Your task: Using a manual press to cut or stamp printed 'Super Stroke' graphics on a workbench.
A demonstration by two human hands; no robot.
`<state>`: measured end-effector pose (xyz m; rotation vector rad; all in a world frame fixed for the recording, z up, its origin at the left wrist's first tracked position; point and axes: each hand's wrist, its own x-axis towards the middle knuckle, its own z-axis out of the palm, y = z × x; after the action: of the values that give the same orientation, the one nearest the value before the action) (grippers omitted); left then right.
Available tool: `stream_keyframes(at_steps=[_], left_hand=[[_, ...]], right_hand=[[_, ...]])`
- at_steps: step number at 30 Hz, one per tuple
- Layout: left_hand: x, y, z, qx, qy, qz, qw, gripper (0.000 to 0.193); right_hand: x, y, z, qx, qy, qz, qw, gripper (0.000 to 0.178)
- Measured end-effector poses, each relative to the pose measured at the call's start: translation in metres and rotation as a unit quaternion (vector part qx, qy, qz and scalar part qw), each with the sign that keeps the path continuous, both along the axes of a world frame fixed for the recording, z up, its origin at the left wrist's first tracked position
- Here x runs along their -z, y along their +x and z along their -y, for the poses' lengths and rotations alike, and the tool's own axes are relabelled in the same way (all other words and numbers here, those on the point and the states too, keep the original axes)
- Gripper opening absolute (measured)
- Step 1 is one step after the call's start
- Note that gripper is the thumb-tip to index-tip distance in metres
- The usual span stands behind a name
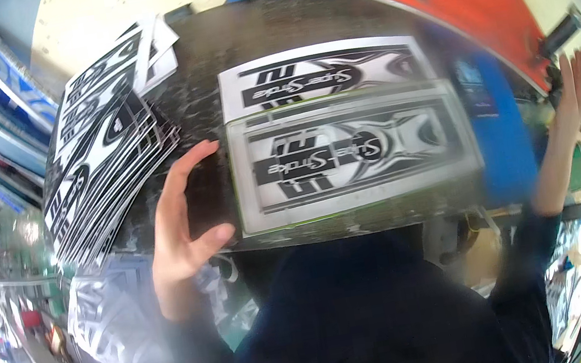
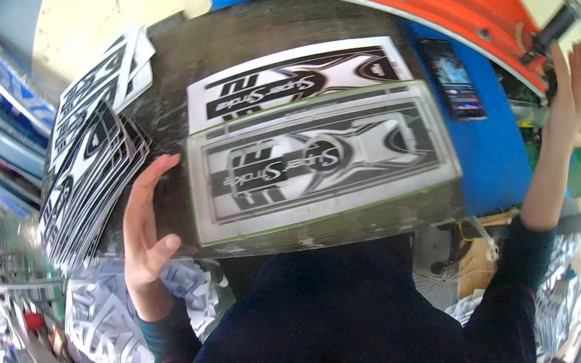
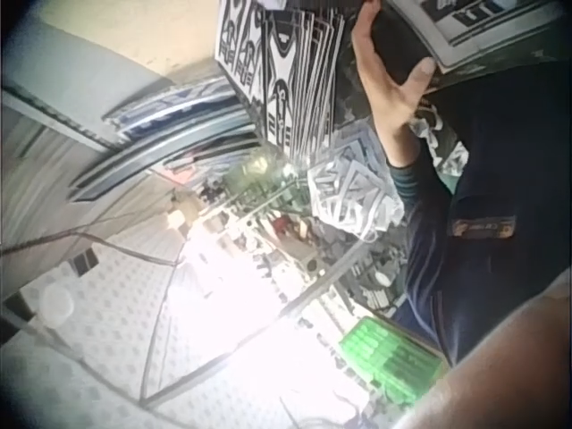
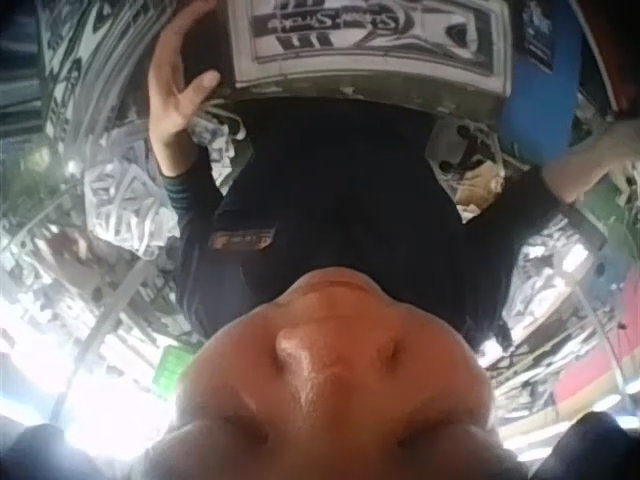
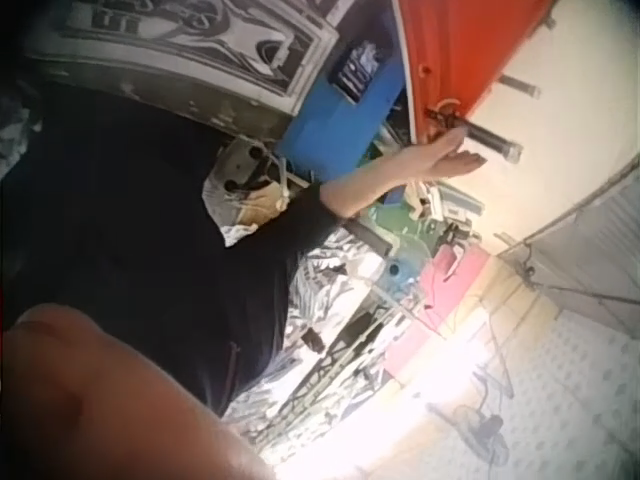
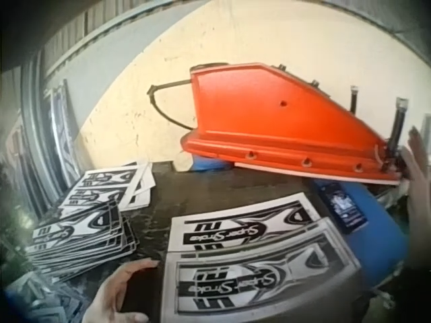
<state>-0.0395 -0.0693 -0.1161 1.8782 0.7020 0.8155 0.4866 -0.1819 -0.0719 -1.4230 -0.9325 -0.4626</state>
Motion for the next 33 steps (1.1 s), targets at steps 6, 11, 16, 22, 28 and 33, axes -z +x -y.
stream_keyframes(at_steps=[6,11,16,22,28,33], left_hand=[[0.006,0.003,0.010,-0.046,0.013,0.092,0.995,0.098],[0.005,0.001,0.013,-0.064,0.032,0.079,0.994,0.099],[0.008,0.000,0.015,-0.103,0.043,0.074,0.991,0.096],[0.007,0.003,0.016,-0.138,0.076,0.135,0.978,0.089],[-0.019,0.024,0.028,-0.127,0.100,0.202,0.966,0.085],[-0.051,0.056,0.047,-0.052,0.157,0.144,0.976,0.091]], right_hand=[[-0.034,0.120,-0.050,-0.157,0.068,-0.186,0.968,0.036],[-0.043,0.103,-0.055,-0.083,0.051,-0.178,0.979,0.023],[-0.049,0.055,-0.041,-0.105,0.089,-0.267,0.954,0.021],[-0.046,0.013,-0.016,-0.127,0.042,-0.167,0.977,0.018],[-0.043,-0.059,0.007,-0.271,0.114,-0.339,0.894,0.014],[-0.036,-0.127,0.026,-0.323,0.061,-0.249,0.911,0.018]])
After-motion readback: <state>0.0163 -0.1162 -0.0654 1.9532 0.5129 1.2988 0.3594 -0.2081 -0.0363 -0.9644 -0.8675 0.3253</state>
